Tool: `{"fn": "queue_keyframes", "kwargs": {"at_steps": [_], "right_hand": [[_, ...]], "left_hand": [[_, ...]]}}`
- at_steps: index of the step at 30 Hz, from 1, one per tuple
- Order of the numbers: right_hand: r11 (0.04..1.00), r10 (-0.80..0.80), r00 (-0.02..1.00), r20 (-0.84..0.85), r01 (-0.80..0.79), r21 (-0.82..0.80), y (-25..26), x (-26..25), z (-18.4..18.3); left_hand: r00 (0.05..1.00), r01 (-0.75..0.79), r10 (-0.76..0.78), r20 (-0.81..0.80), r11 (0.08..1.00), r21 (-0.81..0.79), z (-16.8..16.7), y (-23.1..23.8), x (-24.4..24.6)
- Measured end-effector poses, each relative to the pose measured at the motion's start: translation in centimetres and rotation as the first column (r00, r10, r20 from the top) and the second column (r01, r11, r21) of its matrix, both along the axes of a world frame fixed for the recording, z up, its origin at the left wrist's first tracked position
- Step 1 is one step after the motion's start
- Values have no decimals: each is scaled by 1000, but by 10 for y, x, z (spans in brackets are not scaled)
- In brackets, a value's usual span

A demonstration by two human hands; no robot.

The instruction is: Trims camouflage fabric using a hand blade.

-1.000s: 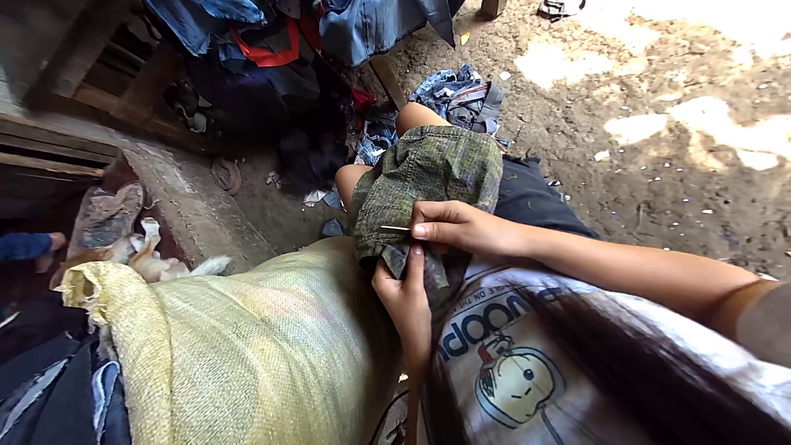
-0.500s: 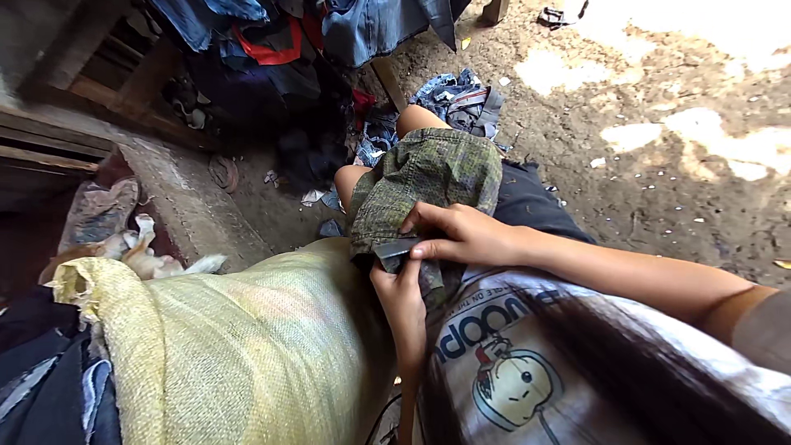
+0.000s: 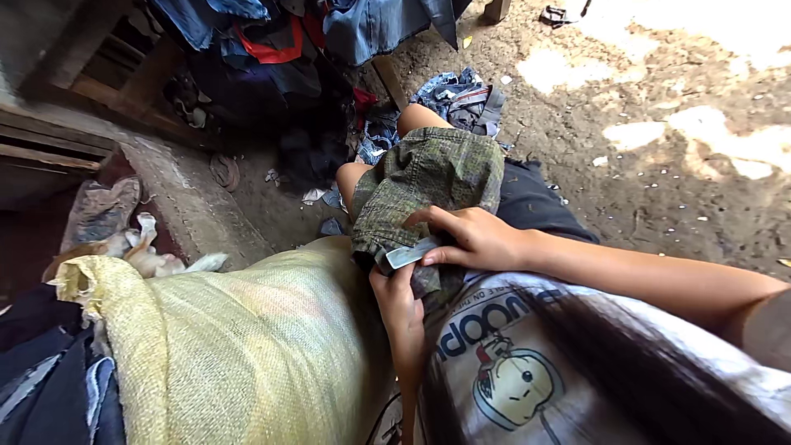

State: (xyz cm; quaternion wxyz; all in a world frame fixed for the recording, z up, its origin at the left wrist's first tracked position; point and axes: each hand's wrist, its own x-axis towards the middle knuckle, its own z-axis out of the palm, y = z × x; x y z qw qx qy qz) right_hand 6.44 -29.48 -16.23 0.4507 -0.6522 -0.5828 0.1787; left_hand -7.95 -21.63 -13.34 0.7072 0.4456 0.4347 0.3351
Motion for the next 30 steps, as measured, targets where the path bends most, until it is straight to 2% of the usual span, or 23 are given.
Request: {"fn": "queue_keyframes", "kwargs": {"at_steps": [6,12,19,25,30], "right_hand": [[996,-66,997,33,64,61,-5,-4,-6],[997,-44,998,-43,47,58,9,-15,9],[988,-64,993,101,49,145,-7,-1,0],[983,-16,990,138,-10,182,9,-1,6],[983,-7,996,92,-10,182,4,-1,4]], "left_hand": [[998,-52,54,26,997,-59,3,-6,-3],[999,-37,37,5,998,-57,4,-10,1],[1000,-11,12,10,992,-126,17,-9,-9],[998,-61,58,-38,993,-96,16,-12,-4],[1000,-21,21,6,997,-74,20,-11,-10]]}}
